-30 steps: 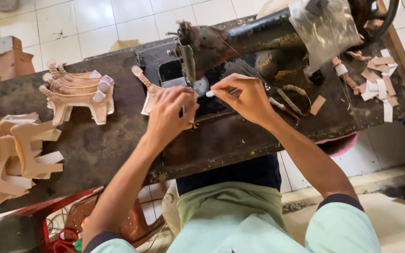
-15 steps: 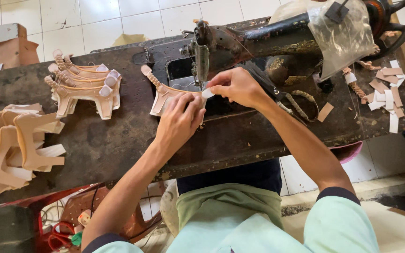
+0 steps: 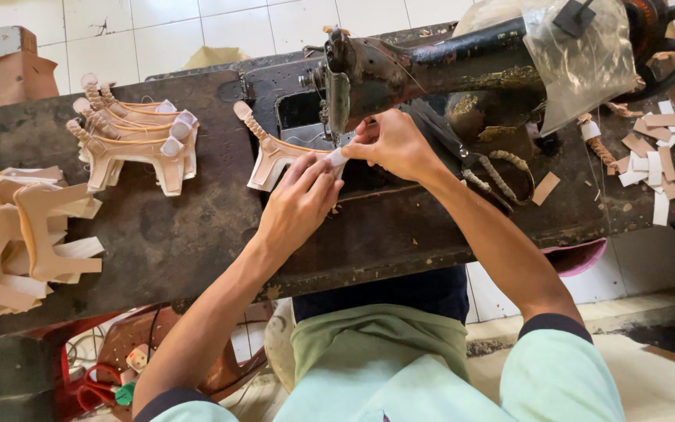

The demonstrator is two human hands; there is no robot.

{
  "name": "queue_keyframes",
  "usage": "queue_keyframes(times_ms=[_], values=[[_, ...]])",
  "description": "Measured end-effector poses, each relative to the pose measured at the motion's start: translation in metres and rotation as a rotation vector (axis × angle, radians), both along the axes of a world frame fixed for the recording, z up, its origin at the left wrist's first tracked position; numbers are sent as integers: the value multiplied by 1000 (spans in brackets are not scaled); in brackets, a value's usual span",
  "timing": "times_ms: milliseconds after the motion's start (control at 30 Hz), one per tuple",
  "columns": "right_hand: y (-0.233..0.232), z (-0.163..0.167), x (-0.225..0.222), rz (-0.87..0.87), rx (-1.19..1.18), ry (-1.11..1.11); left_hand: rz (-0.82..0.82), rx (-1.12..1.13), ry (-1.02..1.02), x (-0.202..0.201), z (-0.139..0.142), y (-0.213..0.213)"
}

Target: The person sews leather sandal upper parts together on an industrial sewing machine, guiding the pieces under the needle with both hands. They trim threads and excess material with scissors, stack finished pieces on the table, and pick up new parts to continue stitching.

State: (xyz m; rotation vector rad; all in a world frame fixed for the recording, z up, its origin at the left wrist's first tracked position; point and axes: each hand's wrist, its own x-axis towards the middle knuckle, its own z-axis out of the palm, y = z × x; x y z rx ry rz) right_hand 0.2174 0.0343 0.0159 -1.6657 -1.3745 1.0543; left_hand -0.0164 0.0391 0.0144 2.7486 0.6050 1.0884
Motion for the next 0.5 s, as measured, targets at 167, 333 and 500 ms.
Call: queue_keyframes(times_ms=[167, 333, 500], values=[[-8, 12, -4, 25, 65, -89, 4, 57, 124, 3, 7, 0], [-67, 55, 22, 176, 400, -487, 21, 47, 175, 9, 12, 8], [-89, 123, 137, -345, 1020, -818, -83, 90, 252, 5, 13, 22]])
